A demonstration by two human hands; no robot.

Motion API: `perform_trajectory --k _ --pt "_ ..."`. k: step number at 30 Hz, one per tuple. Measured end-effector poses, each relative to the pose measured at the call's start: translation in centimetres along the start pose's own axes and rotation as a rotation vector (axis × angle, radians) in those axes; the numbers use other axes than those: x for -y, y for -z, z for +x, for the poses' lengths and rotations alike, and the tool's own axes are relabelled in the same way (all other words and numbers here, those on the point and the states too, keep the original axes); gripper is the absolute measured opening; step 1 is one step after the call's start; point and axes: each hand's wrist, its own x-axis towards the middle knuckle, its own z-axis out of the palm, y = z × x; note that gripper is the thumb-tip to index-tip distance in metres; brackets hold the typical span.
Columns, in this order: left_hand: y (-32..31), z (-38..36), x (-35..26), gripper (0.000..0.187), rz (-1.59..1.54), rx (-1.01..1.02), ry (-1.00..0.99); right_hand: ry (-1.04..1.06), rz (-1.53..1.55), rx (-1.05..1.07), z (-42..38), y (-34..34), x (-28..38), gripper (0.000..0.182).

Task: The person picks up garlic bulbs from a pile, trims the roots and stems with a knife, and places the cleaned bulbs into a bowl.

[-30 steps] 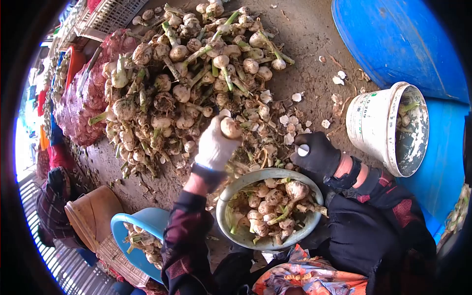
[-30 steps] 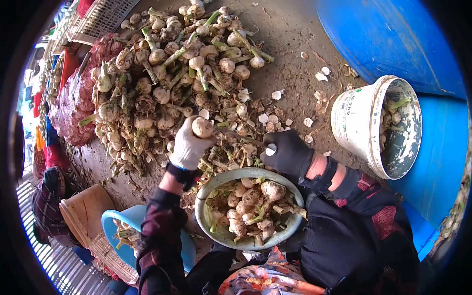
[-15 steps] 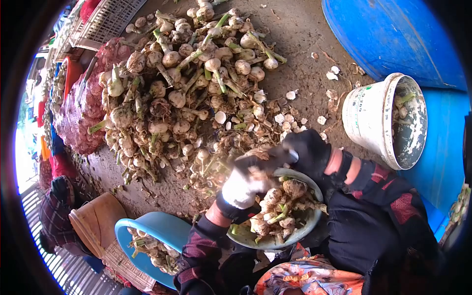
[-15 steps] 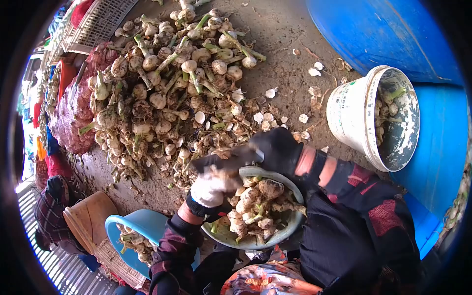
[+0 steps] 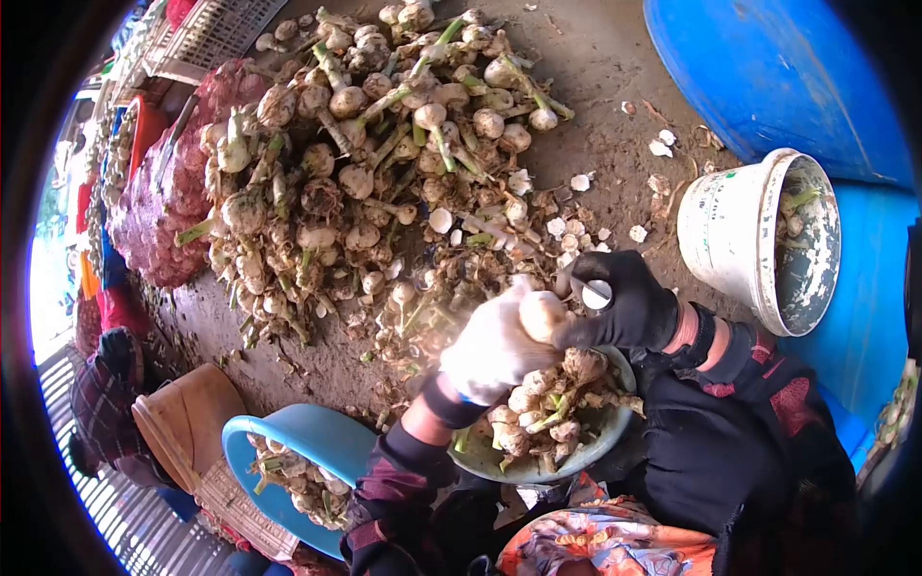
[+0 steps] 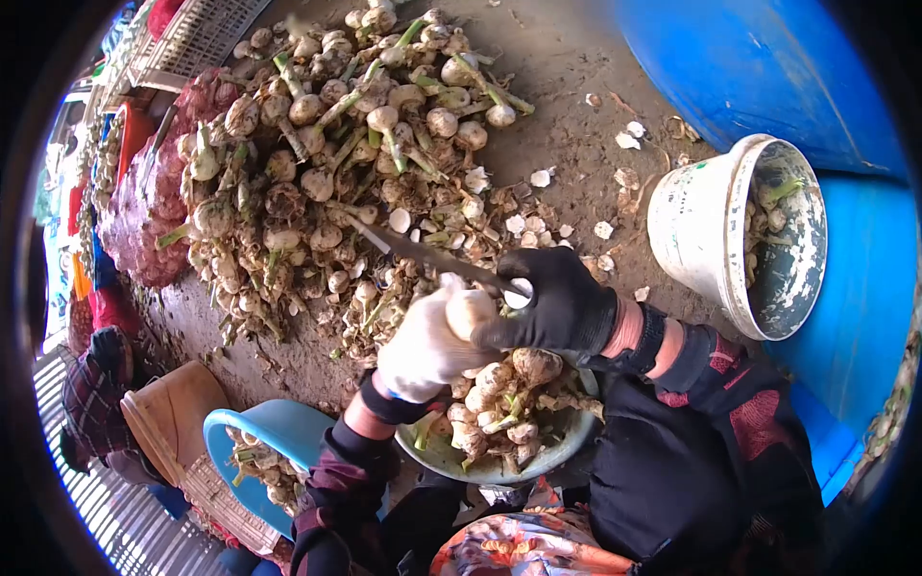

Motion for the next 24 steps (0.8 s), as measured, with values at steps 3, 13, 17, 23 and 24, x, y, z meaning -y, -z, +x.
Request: perform_trajectory --k 3,13,17,23,24 --pt "-1.1 -0.6 -0.6 0.059 -0.087 -0.138 -0.052 -0.052 -0.095 0.009 0.5 -0.4 -0.5 0.052" --pt "-2.0 0.9 2.6 0.034 -0.556 -0.440 -0.143 -0.535 0.577 -0.064 0.2 -1.4 -0.5 0.025" --pt "-2.4 0.9 2.2 0.031 -1.203 -0.340 -0.144 -0.435 0.487 -0.026 0.2 -2.0 -2.1 0.032" --pt "-2.3 1.2 2.7 0.026 -0.920 -0.472 -0.050 -0.235 0.013 -0.051 1.1 -1.2 -2.0 0.025" --pt "-1.8 1.0 2.6 0.026 -0.922 -0.471 -0.050 -0.235 0.012 -0.051 1.1 -1.0 -1.8 0.025"
